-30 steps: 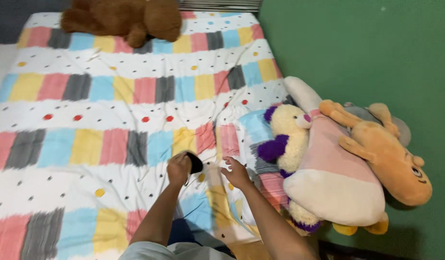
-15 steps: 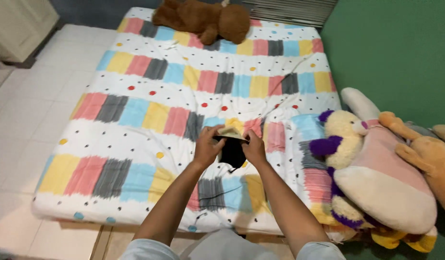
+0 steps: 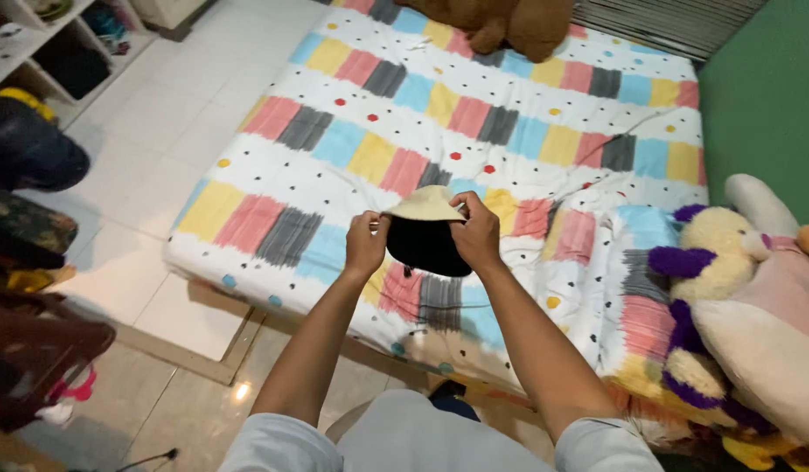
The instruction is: The person moves a large teddy bear and a remote control, then picks up a stuffed doll and places it with other plush toys. They pick up a hat and place it on a shelf, then smooth and adjust the bedsheet across the mattress.
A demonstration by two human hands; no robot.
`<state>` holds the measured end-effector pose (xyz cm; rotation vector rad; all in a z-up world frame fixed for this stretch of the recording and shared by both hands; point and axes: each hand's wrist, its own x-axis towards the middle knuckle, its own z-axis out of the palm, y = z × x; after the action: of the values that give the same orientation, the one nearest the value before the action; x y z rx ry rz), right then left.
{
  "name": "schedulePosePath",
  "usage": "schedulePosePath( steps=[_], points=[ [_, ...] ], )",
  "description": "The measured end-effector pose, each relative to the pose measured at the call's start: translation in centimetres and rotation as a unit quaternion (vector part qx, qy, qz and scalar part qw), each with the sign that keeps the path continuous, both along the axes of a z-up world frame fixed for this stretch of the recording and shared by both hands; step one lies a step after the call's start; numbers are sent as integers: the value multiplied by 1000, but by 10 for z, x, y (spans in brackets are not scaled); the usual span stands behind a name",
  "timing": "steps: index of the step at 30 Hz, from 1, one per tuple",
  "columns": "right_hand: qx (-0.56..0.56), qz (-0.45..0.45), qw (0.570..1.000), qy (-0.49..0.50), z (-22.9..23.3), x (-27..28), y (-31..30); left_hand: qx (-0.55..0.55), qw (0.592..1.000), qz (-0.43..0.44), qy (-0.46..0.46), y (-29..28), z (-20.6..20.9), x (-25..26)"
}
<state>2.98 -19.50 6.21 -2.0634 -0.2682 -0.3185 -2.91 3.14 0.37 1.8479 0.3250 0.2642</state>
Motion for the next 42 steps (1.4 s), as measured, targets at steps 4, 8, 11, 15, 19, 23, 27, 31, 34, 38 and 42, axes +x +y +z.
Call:
schedulePosePath(
  steps=[4, 8, 11, 15, 19, 23, 27, 31, 34, 38, 42],
  points=[
    [-39, 3, 996, -74, 30, -30, 25, 6, 996, 34, 88, 9, 49, -50],
    [-31, 47, 994, -95, 39, -47, 41, -85, 989, -98, 70, -25, 68, -81],
    [-26, 95, 990, -105, 43, -63, 50, -451, 887, -96, 28, -49, 91, -82],
    [-62, 148, 980, -114, 46, -78, 50, -638, 759, -81, -104, -28, 42, -34],
    [-44, 282, 958, 25, 55, -91, 28, -671, 729, -62, -121, -30, 78, -45],
    [174, 248, 946, 113, 31, -50, 0, -692, 712, -88, -84, -24, 96, -56],
    [130, 163, 970, 125, 47, -28, -15, -701, 703, -82, -86, -25, 103, -68],
    [144, 336, 888, 279, 54, -42, -11, -720, 684, -66, -95, -41, 139, -93],
    [177, 393, 850, 303, 22, -40, 4, -708, 696, -48, -109, -31, 123, -91],
    [163, 279, 917, 233, -13, -20, 19, -608, 793, -18, -27, 9, 56, -69],
    [129, 269, 920, 254, -38, 14, 25, -469, 880, 51, 54, 51, 18, -97]
  ],
)
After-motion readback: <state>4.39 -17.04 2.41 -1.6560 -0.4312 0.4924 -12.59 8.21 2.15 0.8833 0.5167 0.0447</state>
